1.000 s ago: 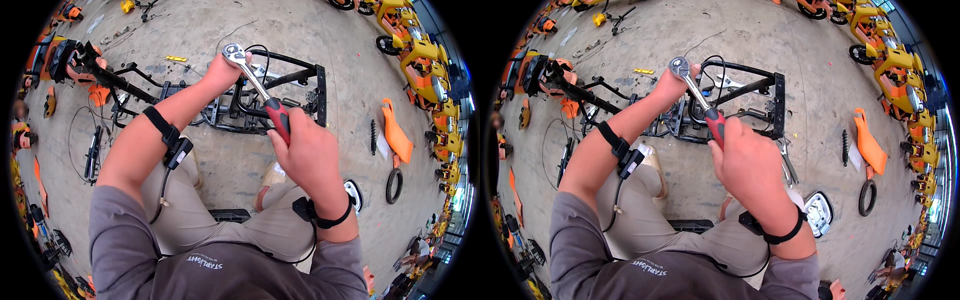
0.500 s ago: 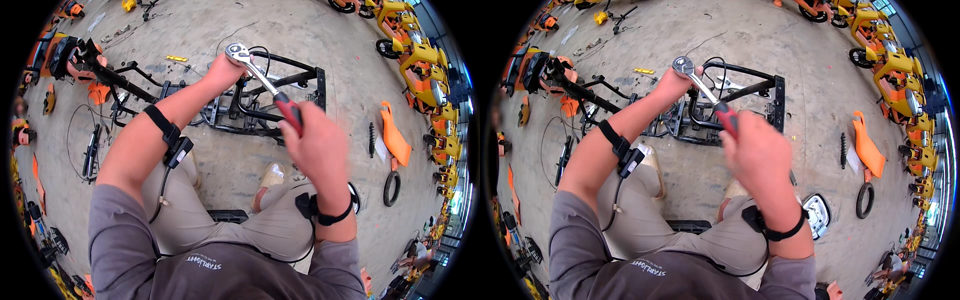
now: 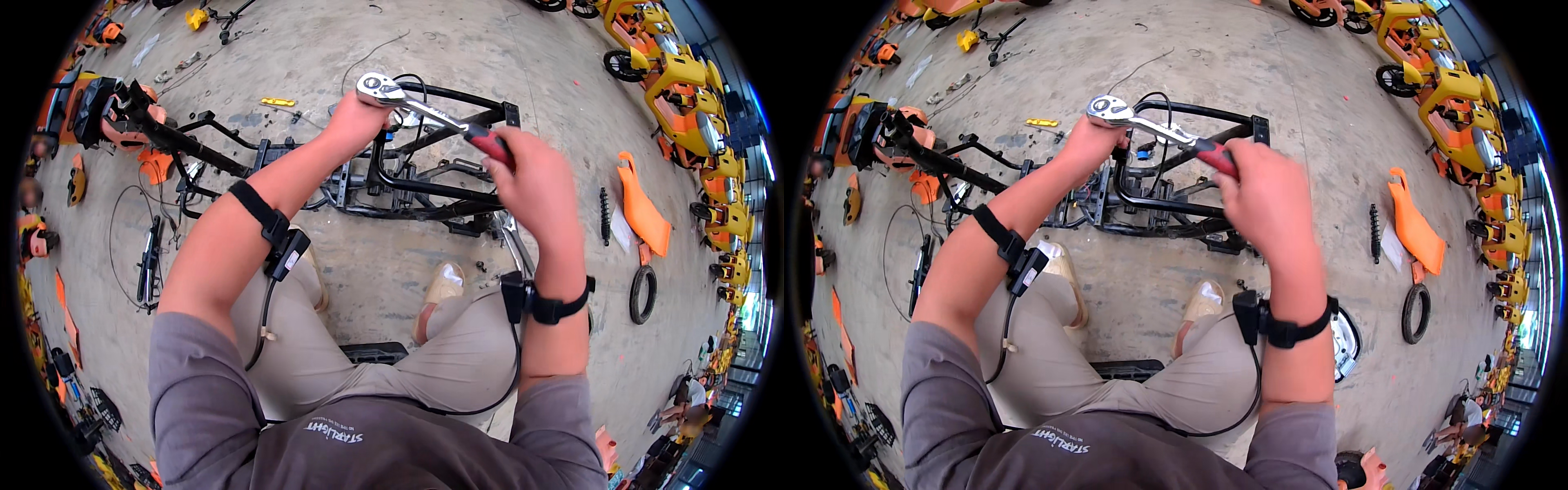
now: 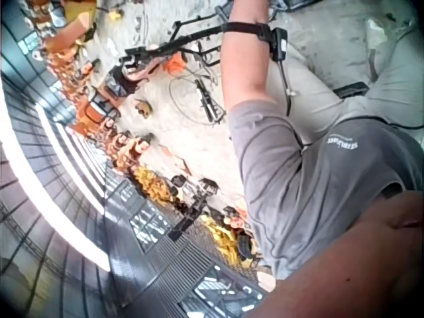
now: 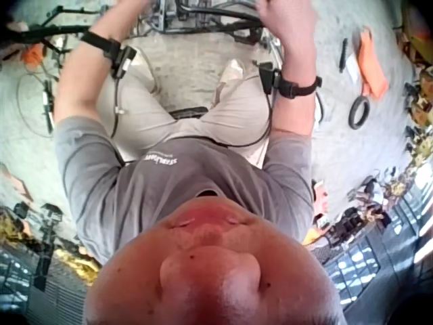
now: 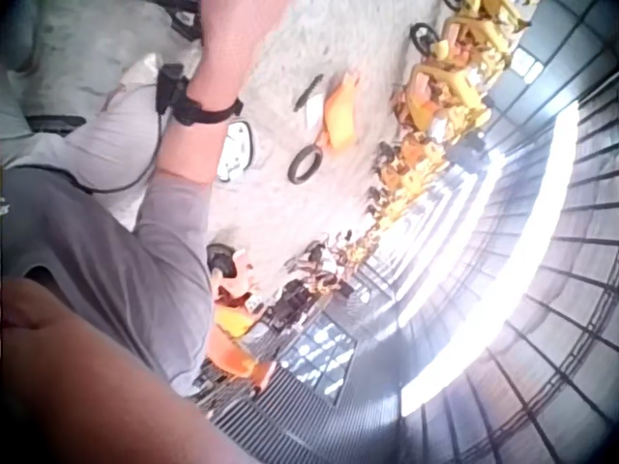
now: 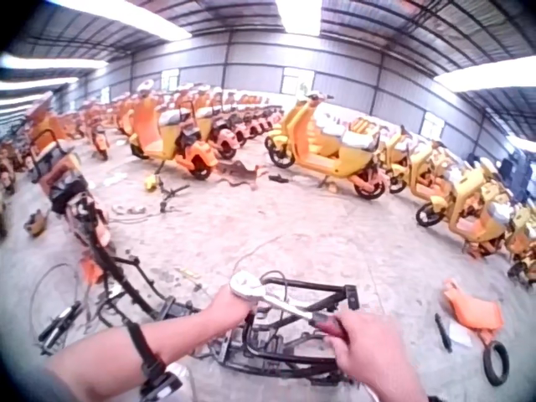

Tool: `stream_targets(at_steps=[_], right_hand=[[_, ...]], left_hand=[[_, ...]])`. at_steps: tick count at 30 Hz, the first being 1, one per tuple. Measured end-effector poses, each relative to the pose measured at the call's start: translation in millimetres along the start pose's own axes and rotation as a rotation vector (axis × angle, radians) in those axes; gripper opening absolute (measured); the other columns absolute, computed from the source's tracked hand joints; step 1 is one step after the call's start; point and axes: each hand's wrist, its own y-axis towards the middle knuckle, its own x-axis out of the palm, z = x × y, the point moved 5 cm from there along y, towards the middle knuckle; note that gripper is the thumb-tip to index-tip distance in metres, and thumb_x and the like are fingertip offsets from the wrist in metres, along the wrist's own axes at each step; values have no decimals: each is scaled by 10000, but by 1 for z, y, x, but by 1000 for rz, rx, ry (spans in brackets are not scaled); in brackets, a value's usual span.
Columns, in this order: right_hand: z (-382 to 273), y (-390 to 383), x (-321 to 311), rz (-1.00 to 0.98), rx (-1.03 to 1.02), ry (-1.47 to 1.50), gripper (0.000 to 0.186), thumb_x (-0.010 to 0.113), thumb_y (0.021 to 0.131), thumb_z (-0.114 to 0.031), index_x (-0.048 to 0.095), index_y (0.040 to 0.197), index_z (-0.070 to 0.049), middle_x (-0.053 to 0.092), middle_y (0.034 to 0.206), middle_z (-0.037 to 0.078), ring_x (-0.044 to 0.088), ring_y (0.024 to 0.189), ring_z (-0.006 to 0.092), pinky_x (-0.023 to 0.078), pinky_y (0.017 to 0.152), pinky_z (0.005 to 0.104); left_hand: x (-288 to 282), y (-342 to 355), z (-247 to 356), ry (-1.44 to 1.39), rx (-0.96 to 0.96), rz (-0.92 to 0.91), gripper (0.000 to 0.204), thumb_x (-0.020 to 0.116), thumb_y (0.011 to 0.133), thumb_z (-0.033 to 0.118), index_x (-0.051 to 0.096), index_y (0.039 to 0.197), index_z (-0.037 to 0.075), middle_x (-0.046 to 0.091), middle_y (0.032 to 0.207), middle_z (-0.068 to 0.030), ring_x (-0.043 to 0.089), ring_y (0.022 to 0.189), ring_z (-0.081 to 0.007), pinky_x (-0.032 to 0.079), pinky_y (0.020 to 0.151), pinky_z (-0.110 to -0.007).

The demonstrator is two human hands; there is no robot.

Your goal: The person assembles components onto a motorcycle frame, using a socket wrench to tighten bolts and a screwdriver to adjust wiring. They pick up a bolt and washer, thread them into a mounting hole by hand, and then use a socket wrench to tighten the fastener until secure.

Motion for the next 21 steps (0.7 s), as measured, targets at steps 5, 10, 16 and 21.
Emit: stream_targets(at_steps=[5, 10, 16, 21], right_hand=[[-68, -38, 3, -27, -38, -17, 320, 764, 790, -213, 588, 1008, -60, 611, 807, 126, 635, 659, 326, 503, 607, 428], [-82, -41, 14, -48, -65, -46, 324, 759, 803, -245, 549, 963, -57, 593, 789, 111, 623, 616, 304, 495, 575, 413], [-4, -6, -1, 73, 57, 43, 259, 739, 826, -216, 619, 1014, -84, 660, 881, 124, 661, 806, 353, 526, 683, 452], [-35, -21, -1, 57, -20, 49, 283, 744, 823, -218, 612, 1027, -73, 649, 876, 128, 659, 764, 342, 524, 641, 434]], left_hand=[[-6, 0, -13, 75, 13, 82, 400, 683, 945, 407, 670, 814, 29, 660, 713, -55, 608, 676, -151, 484, 648, -342], [-6, -1, -11, 46, 53, 89, 247, 639, 986, 290, 622, 1003, 45, 612, 751, -29, 595, 694, -115, 484, 631, -298], [4, -4, 5, 48, -43, -11, 131, 578, 954, 110, 650, 1034, 36, 612, 780, -21, 575, 714, -120, 460, 693, -283], [-3, -2, -2, -7, -20, 9, 145, 621, 953, 168, 654, 1015, 41, 624, 779, -17, 581, 734, -115, 466, 692, -288]])
